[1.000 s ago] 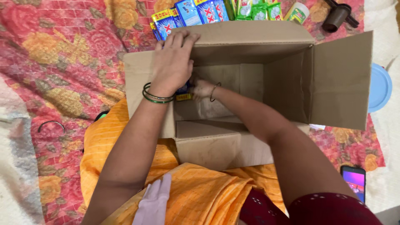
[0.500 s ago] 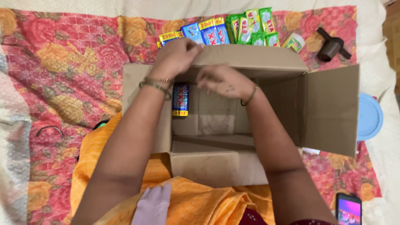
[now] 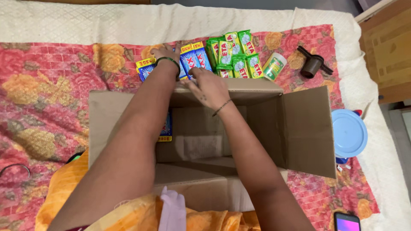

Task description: The person sits on a patterned floor covering and packs small packaged items into a cardboard box. They first place several blue-wrapped bars into the box, followed by green-wrapped bars, arranging them in rows.

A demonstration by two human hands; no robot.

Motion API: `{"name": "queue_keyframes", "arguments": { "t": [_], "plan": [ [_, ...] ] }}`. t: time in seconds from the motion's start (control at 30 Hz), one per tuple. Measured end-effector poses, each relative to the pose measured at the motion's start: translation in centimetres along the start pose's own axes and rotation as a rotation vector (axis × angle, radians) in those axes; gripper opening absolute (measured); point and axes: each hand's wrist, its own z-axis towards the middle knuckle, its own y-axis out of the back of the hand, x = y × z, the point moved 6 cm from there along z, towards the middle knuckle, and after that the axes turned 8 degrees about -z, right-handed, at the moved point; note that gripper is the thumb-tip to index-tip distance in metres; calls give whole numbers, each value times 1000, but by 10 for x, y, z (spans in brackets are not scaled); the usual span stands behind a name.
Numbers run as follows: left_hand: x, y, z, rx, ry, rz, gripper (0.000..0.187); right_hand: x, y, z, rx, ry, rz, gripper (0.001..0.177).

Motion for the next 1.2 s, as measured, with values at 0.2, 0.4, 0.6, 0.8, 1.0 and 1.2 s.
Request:
{"name": "queue_keyframes", "arguments": {
  "t": [0.2, 0.4, 0.6, 0.8, 1.0, 1.2],
  "plan": [
    [3, 2, -5, -131, -17, -33, 114, -4, -1, 12, 29, -102, 63, 54],
    [10, 33, -41, -223, 4, -15, 73, -19, -17, 20, 27, -144, 81, 51],
    [17, 102, -146, -676, -192, -623, 32, -48, -15, 28, -144, -206, 711, 60],
    [4, 103, -284, -1131, -640, -733, 32, -70, -15, 19, 34, -314, 1663, 63],
    [-12, 76, -347, -1121, -929, -748, 27, -71, -6, -18, 74, -145, 1558, 51],
    [10, 55, -339, -1034, -780, -731, 33, -87, 3, -80, 136, -247, 1329, 41]
  ]
}}
